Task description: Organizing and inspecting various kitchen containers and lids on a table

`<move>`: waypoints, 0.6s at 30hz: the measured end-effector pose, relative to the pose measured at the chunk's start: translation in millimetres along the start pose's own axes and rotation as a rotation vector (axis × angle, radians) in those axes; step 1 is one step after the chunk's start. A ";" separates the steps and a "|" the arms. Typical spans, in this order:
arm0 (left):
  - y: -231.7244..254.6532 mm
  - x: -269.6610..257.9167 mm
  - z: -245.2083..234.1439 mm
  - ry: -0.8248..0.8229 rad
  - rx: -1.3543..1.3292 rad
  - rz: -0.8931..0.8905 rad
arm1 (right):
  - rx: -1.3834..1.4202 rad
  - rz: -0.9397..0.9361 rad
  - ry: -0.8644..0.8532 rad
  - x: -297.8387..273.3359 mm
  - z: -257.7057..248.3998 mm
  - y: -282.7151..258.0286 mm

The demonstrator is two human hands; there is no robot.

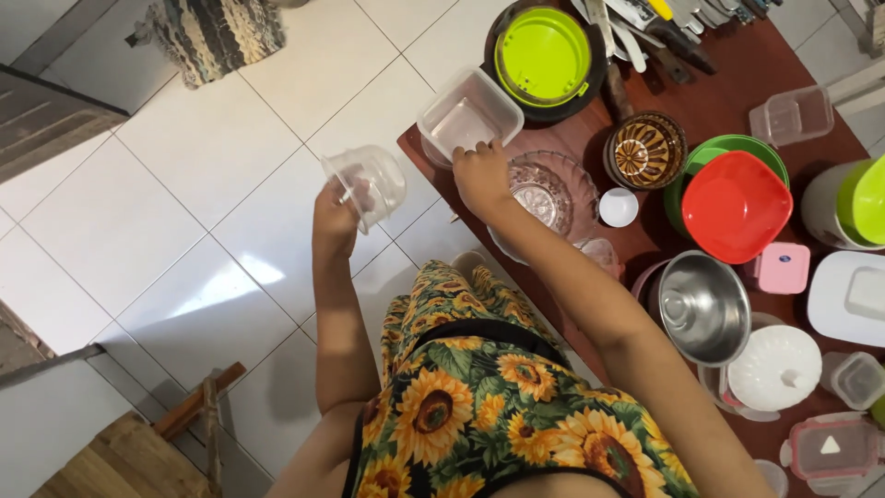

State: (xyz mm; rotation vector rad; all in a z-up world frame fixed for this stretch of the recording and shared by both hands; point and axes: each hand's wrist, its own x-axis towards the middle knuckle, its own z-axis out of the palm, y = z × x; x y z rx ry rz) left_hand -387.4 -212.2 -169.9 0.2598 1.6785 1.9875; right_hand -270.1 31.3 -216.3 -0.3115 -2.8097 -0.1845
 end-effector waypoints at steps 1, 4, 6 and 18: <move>1.0 -7.7 -0.5 -0.003 -0.011 -0.008 | -0.017 -0.001 0.005 -1.9 9.8 0.2; -15.1 -1.4 -9.5 -0.068 0.052 0.001 | 0.058 -0.031 0.062 4.7 -21.6 -5.1; -9.0 7.8 -5.9 -0.083 0.182 -0.044 | 0.068 -0.044 0.077 5.0 -29.2 -2.2; -17.5 109.8 86.6 -0.600 1.025 0.366 | 0.062 -0.020 0.216 -13.4 -160.1 90.9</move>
